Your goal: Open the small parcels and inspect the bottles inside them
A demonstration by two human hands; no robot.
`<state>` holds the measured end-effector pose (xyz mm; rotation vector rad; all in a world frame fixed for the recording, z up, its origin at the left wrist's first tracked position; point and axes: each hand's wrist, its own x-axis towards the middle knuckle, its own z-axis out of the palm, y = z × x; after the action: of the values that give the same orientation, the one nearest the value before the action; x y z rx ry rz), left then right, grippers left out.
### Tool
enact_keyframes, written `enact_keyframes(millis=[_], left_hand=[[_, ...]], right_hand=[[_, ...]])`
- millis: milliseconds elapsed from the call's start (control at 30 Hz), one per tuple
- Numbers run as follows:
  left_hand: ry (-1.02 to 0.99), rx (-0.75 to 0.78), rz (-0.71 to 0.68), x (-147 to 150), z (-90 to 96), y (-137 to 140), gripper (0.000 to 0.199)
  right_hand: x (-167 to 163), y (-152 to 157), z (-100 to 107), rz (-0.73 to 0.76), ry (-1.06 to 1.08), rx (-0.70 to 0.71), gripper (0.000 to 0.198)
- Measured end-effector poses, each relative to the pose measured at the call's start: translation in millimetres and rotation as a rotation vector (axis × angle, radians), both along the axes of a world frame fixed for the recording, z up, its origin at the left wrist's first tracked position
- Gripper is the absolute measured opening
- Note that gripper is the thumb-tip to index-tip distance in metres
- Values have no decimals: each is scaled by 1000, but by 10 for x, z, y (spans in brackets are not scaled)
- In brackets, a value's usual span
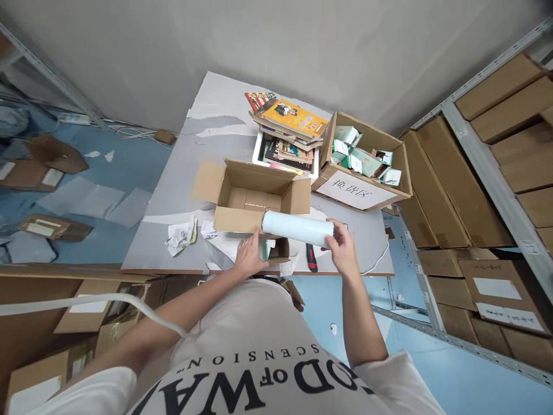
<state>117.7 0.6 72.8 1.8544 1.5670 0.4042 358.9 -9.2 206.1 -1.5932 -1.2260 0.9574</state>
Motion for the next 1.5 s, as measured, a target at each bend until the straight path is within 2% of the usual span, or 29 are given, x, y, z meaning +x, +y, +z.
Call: enact_keyframes(millis=[100, 167, 267, 367, 433, 500, 600, 700, 767, 867, 900, 967, 1033, 1100, 1233, 1367, 1433, 1500], left_hand=[[58, -27, 104, -117, 159, -72, 115], [42, 14, 167, -193, 286, -87, 106], [-156, 178, 172, -241, 514, -26, 81], [-476, 306, 108, -188, 732, 124, 74], [-733, 246, 16, -124, 829, 234, 78], [-951, 84, -104, -63, 871, 312, 83], [-1105, -126, -124, -4, 858, 335, 84], [-1151, -189, -17, 22, 825, 288, 83], [-1148, -192, 29, 30, 819, 264, 81], [-1126, -164, 68, 30, 836, 265, 79], [-1107, -146, 81, 26, 843, 269, 79], [-1041, -100, 116, 20, 848, 271, 84], [-954, -54, 152, 24, 837, 251, 90], [-878, -23, 177, 45, 811, 210, 92], [-793, -1, 159, 116, 749, 114, 89], [-831, -59, 137, 122, 719, 63, 94], [-1007, -176, 132, 92, 721, 46, 92], [-1237, -443, 72, 58, 737, 19, 81]], right_hand=[[-208, 37, -240, -98, 376, -62, 39], [-396, 61, -336, -150, 615, -93, 34], [-708, 80, -397, -166, 988, -179, 30], [-995, 70, -385, -146, 1279, -293, 40], [-1138, 52, -363, -131, 1402, -343, 45], [-1236, 31, -346, -113, 1488, -381, 46], [-1316, 3, -342, -84, 1568, -454, 47], [-1345, -17, -358, -36, 1543, -526, 51], [-1328, -28, -382, 29, 1454, -556, 54], [-1199, -25, -424, 155, 1206, -596, 56], [-1124, -12, -429, 154, 1083, -569, 53], [-948, 48, -394, 40, 786, -386, 47], [-782, 161, -283, -106, 497, -98, 49], [-678, 322, -109, -101, 322, 112, 56], [-679, 675, 198, 96, 209, 218, 59], [-721, 875, 222, 92, 217, 225, 47], [-701, 910, 180, 88, 320, 201, 45], [-676, 925, 146, 94, 417, 159, 47]])
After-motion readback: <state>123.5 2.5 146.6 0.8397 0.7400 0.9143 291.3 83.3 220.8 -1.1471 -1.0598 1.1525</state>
